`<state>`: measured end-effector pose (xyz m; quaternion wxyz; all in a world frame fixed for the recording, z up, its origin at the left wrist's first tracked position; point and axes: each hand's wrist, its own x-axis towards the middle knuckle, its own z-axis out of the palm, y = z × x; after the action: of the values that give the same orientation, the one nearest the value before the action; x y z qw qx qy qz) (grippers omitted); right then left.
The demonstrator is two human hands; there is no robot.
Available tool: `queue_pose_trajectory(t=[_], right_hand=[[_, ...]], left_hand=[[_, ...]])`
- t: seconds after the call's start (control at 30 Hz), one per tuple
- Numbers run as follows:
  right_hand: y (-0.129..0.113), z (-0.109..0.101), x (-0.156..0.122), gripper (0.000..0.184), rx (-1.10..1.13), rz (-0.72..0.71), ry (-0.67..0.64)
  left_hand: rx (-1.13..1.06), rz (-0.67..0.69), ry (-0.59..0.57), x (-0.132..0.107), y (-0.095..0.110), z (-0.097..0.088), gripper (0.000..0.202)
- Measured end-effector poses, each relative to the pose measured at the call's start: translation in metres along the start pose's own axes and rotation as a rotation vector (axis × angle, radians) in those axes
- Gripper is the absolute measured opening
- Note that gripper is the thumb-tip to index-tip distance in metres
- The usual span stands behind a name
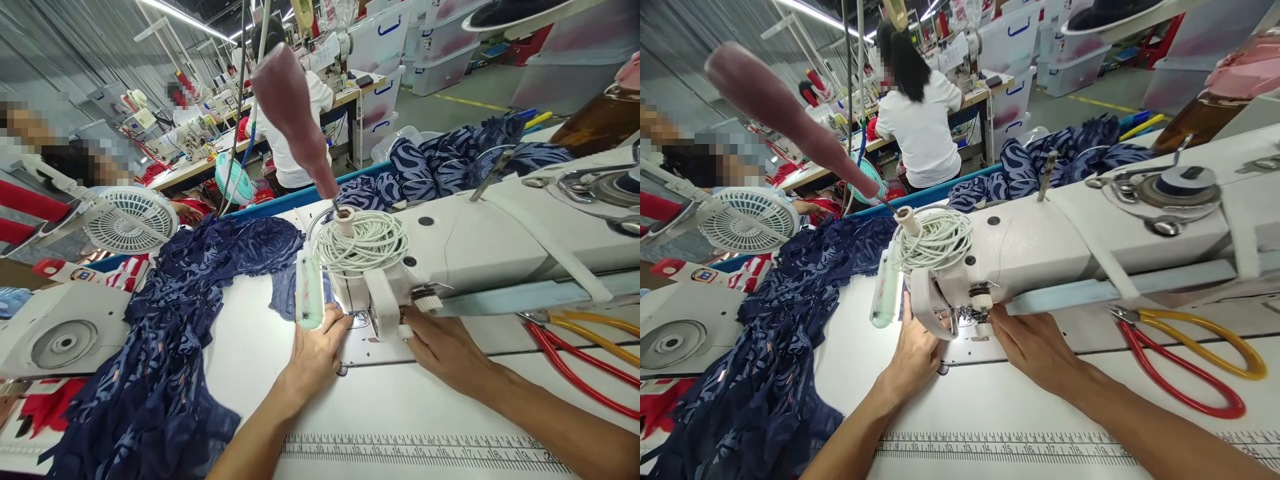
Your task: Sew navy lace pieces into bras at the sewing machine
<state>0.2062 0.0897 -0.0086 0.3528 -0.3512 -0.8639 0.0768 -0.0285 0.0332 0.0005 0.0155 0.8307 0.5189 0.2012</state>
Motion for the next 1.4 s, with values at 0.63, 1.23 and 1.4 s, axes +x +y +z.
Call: queue_pose_trajectory(t=[0.63, 1.23, 1.4], right_hand=[[-0.001, 0.004, 0.002, 0.027, -0.016, -0.144, 0.026], [-0.064, -0.002, -0.003, 0.025, 0.648, 0.311, -0.374], [-0.060, -0.008, -0.006, 0.035, 0.984, 0.411, -0.447]], left_hand=[[0.349, -0.067, 0.054, -0.003, 0.004, -0.006, 0.022], [-0.364, -0.358, 0.159, -0.038, 0.060, -0.030, 0.010], [-0.234, -0.241, 0.346, -0.042, 0.063, -0.023, 0.012]])
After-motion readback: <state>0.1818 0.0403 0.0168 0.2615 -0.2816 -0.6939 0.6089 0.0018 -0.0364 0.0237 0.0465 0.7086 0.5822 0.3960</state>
